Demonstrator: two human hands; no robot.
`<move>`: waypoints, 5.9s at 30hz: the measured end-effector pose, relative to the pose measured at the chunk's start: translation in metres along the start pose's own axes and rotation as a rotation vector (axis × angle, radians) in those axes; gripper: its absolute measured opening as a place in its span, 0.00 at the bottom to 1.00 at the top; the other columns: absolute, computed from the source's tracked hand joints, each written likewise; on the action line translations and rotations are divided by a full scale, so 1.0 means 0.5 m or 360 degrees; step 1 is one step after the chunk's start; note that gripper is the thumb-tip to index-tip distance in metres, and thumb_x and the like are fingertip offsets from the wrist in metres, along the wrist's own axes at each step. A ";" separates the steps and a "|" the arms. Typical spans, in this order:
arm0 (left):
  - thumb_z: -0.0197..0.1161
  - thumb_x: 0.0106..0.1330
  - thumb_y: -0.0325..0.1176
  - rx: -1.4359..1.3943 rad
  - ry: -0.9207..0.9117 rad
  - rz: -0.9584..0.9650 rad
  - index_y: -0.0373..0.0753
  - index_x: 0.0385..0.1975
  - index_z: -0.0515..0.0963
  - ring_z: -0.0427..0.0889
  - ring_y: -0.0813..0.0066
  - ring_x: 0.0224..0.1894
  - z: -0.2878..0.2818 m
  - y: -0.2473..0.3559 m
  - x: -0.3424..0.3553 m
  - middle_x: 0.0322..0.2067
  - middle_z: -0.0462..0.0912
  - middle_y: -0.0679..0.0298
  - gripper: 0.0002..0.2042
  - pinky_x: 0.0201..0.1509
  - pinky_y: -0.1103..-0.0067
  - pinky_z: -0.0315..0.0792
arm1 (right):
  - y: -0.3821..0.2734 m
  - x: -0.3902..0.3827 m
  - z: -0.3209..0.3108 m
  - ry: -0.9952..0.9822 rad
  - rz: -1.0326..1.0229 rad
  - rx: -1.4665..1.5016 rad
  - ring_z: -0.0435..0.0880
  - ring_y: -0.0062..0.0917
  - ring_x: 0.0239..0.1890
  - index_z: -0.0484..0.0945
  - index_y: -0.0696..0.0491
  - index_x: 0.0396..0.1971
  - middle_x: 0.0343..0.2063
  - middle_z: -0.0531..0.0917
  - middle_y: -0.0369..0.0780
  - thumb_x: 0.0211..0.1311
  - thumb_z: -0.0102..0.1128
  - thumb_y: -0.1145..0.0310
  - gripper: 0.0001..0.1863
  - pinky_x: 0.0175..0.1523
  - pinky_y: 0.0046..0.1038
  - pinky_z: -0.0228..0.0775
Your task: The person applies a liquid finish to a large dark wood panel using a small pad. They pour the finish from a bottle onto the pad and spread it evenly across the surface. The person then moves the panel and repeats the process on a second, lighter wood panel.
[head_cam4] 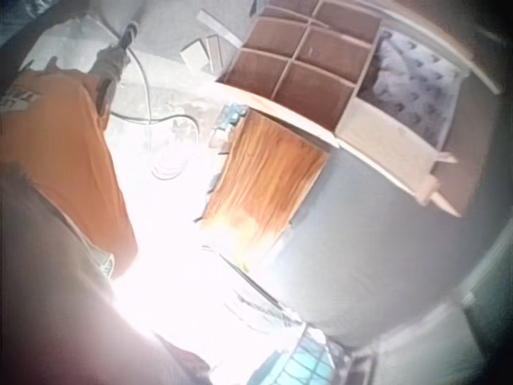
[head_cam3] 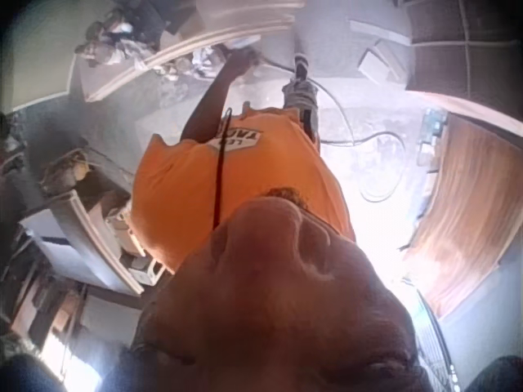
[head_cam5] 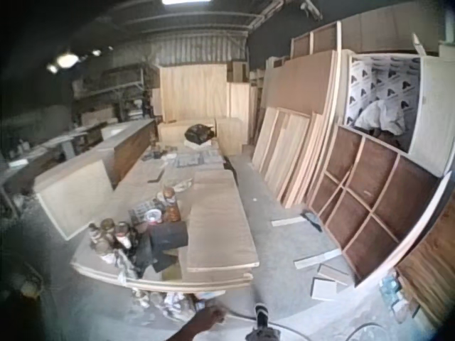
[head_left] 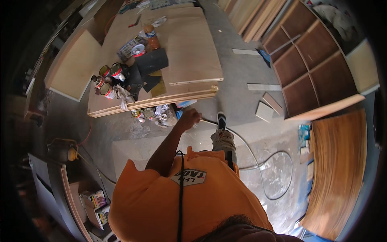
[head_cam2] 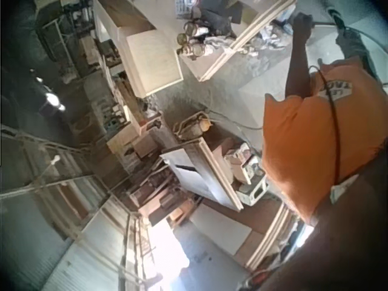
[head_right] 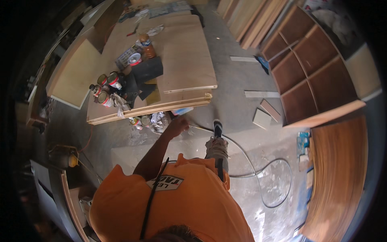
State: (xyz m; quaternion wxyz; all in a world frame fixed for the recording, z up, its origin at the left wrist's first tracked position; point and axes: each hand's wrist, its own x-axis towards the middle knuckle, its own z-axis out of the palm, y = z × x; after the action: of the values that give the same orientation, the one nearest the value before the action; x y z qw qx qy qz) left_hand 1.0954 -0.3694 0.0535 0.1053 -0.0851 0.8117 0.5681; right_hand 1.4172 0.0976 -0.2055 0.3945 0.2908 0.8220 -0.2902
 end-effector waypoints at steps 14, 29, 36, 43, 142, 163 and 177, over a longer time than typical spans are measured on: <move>0.58 0.63 0.43 -0.0232 0.1097 -0.1376 0.33 0.26 0.73 0.80 0.72 0.25 -0.052 -0.164 0.061 0.23 0.81 0.59 0.16 0.30 0.77 0.73 | -1.934 0.469 -0.395 0.0557 -0.2278 -0.0350 0.70 0.41 0.56 0.67 0.58 0.54 0.53 0.72 0.50 0.60 0.51 0.62 0.24 0.61 0.36 0.60; 0.52 0.66 0.47 -0.1340 0.1847 -0.2755 0.35 0.35 0.73 0.82 0.72 0.27 0.261 0.294 -0.048 0.28 0.82 0.61 0.18 0.23 0.77 0.72 | -2.753 0.246 -0.032 0.0639 -0.3535 -0.1367 0.81 0.41 0.37 0.57 0.37 0.62 0.56 0.71 0.39 0.53 0.55 0.67 0.34 0.33 0.40 0.76; 0.50 0.65 0.50 -0.1704 0.1819 -0.2890 0.37 0.39 0.73 0.83 0.69 0.31 0.360 0.399 -0.038 0.33 0.81 0.60 0.20 0.29 0.72 0.73 | -2.774 0.016 -0.067 0.0607 -0.3309 -0.0652 0.80 0.47 0.30 0.73 0.45 0.46 0.28 0.81 0.49 0.64 0.41 0.50 0.20 0.36 0.45 0.72; 0.56 0.62 0.41 -0.1772 0.2106 -0.2712 0.42 0.36 0.73 0.81 0.72 0.31 0.397 0.344 -0.118 0.26 0.81 0.64 0.10 0.35 0.70 0.71 | -2.688 -0.202 -0.165 0.0106 -0.3108 -0.0484 0.83 0.33 0.38 0.85 0.52 0.31 0.31 0.85 0.38 0.61 0.34 0.35 0.38 0.47 0.30 0.67; 0.53 0.67 0.41 -0.2468 0.3508 -0.2040 0.36 0.32 0.73 0.79 0.77 0.28 -0.234 -1.077 -3.143 0.25 0.80 0.63 0.13 0.31 0.81 0.70 | 0.089 -2.684 2.865 -0.2307 -0.4430 -0.1766 0.79 0.35 0.44 0.77 0.50 0.45 0.41 0.81 0.40 0.58 0.50 0.70 0.15 0.49 0.37 0.69; 0.40 0.68 0.55 -0.2478 0.3295 -0.1747 0.29 0.39 0.78 0.81 0.60 0.36 -0.819 -1.388 -3.387 0.35 0.81 0.48 0.31 0.41 0.68 0.74 | 0.122 -2.499 3.011 -0.1290 -0.4602 -0.2649 0.79 0.35 0.46 0.77 0.42 0.44 0.41 0.81 0.36 0.57 0.49 0.66 0.15 0.49 0.48 0.63; 0.29 0.64 0.65 -0.2141 0.2710 -0.2271 0.30 0.19 0.79 0.82 0.57 0.33 -0.842 -1.381 -3.416 0.17 0.79 0.53 0.42 0.46 0.67 0.72 | 0.142 -2.502 2.863 -0.1323 -0.4252 -0.2979 0.78 0.34 0.44 0.80 0.48 0.33 0.33 0.83 0.39 0.52 0.51 0.72 0.10 0.50 0.47 0.59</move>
State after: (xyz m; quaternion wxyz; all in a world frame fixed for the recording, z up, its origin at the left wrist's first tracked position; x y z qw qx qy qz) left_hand 2.8874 -0.9685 0.0263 -0.2261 -0.8637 -0.0437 0.4482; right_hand 2.8044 -1.1782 0.0544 -0.0893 0.9700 -0.2005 -0.1043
